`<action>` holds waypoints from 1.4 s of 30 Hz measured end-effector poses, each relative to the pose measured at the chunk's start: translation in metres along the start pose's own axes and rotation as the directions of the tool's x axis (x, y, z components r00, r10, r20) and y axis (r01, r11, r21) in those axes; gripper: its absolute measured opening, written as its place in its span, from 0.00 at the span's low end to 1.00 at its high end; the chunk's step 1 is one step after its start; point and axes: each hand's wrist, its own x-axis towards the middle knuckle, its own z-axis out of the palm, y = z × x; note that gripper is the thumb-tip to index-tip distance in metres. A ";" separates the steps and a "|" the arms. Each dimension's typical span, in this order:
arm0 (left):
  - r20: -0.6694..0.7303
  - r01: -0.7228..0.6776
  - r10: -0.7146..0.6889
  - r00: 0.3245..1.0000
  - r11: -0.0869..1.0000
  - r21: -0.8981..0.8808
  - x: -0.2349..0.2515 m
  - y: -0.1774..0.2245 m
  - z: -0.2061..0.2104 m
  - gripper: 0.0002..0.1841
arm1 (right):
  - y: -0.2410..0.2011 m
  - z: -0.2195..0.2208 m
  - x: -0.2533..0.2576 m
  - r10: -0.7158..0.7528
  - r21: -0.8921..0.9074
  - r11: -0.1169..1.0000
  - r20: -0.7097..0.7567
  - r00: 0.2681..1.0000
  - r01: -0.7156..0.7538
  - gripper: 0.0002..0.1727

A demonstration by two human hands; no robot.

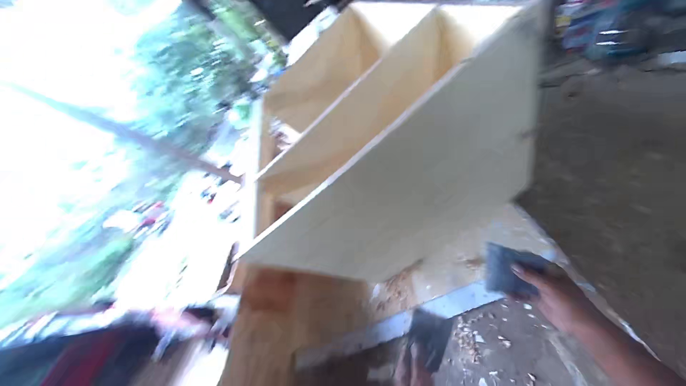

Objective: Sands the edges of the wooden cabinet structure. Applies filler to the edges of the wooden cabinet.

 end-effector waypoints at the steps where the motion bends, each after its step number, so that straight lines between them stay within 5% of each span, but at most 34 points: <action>1: -0.030 -0.026 0.025 0.999 0.999 -0.031 0.000 0.020 0.013 0.17 | 0.000 0.017 -0.030 0.068 0.011 0.998 0.042 0.997 -0.068 0.19; 6: -0.053 -0.272 0.267 0.962 0.931 -0.244 -0.001 0.051 0.032 0.15 | 0.012 0.051 -0.113 0.141 0.002 0.989 0.338 0.930 -0.151 0.11; 11: -0.099 -0.376 0.370 0.924 0.828 -0.417 -0.019 0.060 0.031 0.13 | 0.014 0.071 -0.140 0.019 0.002 1.000 0.274 0.961 -0.021 0.14; 17: -0.128 -0.386 0.367 0.921 0.827 -0.408 -0.039 0.064 0.037 0.13 | 0.011 0.081 -0.152 -0.102 0.087 0.993 0.237 0.966 0.083 0.19; 22: -0.106 -0.417 0.417 0.903 0.788 -0.453 -0.045 0.060 0.047 0.13 | 0.005 0.077 -0.155 -0.094 0.117 0.991 0.217 0.972 0.070 0.14; 34: 0.094 -0.549 0.551 0.829 0.834 -0.047 -0.040 0.050 0.067 0.13 | -0.002 0.059 -0.125 0.032 0.043 0.998 0.136 0.990 -0.038 0.11; 42: 0.350 -0.391 0.320 0.880 0.907 0.154 -0.008 0.062 0.069 0.12 | -0.004 0.029 -0.076 0.084 -0.043 0.996 0.264 0.961 -0.075 0.12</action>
